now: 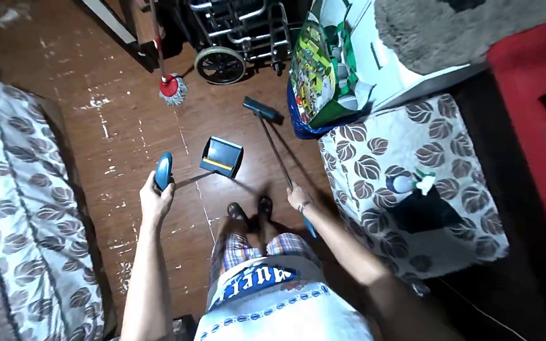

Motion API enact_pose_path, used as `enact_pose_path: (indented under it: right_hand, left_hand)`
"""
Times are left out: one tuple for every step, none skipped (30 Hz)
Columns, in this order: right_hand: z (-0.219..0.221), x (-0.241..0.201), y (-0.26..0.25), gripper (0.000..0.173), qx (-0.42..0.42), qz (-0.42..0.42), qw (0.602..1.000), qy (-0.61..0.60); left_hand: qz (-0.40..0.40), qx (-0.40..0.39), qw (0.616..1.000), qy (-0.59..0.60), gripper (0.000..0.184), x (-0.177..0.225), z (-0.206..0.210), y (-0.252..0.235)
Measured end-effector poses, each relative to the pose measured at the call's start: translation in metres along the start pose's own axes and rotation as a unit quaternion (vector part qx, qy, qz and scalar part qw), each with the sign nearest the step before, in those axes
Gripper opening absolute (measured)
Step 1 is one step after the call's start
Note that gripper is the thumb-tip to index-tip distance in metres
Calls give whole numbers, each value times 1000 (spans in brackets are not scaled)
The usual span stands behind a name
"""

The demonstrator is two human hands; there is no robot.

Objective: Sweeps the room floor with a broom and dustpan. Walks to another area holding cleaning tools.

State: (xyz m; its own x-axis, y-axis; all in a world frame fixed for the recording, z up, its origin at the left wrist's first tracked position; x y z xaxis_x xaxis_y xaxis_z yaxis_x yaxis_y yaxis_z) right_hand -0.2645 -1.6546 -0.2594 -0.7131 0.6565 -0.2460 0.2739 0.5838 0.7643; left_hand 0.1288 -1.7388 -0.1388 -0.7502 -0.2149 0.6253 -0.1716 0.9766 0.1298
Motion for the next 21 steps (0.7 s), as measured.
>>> enact_pose_path:
  right_hand:
    - [-10,-14,-27,54,11,-9,1000,12]
    - [-18,-28,-55,54,28,-17,999,21]
    - [-26,-43,-83,55,42,-23,998,35]
    - [-34,-60,-110,57,51,-26,997,45]
    - [-45,-78,-133,59,53,-24,997,45]
    - [-56,-96,-156,61,59,-24,997,45]
    - [-65,-113,-179,62,70,-24,996,49]
    - [-71,-125,-201,63,80,-23,995,59]
    - [-74,-135,-219,65,83,-19,993,78]
    - [-77,-144,-236,67,84,-13,992,93]
    - [-79,-148,-252,69,87,-5,991,103]
    - [-82,-150,-266,70,92,6,990,107]
    - [-85,-151,-276,70,91,21,990,104]
    - [-88,-152,-281,70,88,35,991,96]
    - [-87,-151,-279,70,80,50,992,90]
    - [-82,-149,-267,69,68,65,992,79]
    - [-74,-145,-250,68,59,79,993,62]
    - [-67,-139,-234,66,55,92,993,40]
    - [-57,-129,-217,62,53,103,993,27]
    - [-46,-119,-197,59,43,116,992,27]
    - [-38,-111,-175,59,26,127,991,39]
  left_hand:
    - [-6,3,1000,-5,36,1,-1,-9]
    - [-12,3,1000,-10,36,4,-2,-19]
    - [-13,1,1000,-16,36,6,-3,-28]
    - [-9,-1,1000,-22,37,7,-4,-37]
    - [3,0,1000,-27,37,7,-5,-47]
    - [18,4,999,-29,38,9,-4,-58]
    - [28,9,999,-28,39,11,-3,-70]
    - [31,7,999,-24,41,12,-3,-79]
    - [37,6,999,-24,43,13,-3,-88]
    - [43,4,999,-22,44,13,-4,-98]
    - [50,1,999,-21,44,13,-4,-108]
    - [55,-3,998,-18,45,14,-5,-118]
    - [56,-8,998,-17,46,17,-6,-128]
    - [53,-17,998,-19,46,20,-7,-137]
    - [48,-27,998,-26,46,21,-9,-146]
    - [42,-39,998,-30,45,20,-12,-154]
    - [39,-48,998,-32,43,18,-13,-164]
    - [36,-55,997,-29,40,16,-13,-175]
    - [31,-63,997,-26,37,15,-14,-185]
    - [24,-72,997,-26,35,13,-17,-194]
    - [14,-84,996,-24,33,11,-19,-202]
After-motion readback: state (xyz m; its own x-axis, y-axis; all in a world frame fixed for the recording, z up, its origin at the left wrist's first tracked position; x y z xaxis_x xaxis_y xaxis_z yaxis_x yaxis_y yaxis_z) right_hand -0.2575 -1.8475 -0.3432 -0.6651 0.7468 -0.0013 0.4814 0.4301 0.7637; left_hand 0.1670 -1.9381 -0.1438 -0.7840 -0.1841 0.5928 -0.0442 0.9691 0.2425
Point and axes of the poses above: each hand's wrist, its own y-axis away from the middle knuckle, its own z-axis out of the palm, x = y × z, the point moved 3 cm from there along -y, towards the middle knuckle, and after that the axes turned 8 degrees about x, right-handed, at the moved point
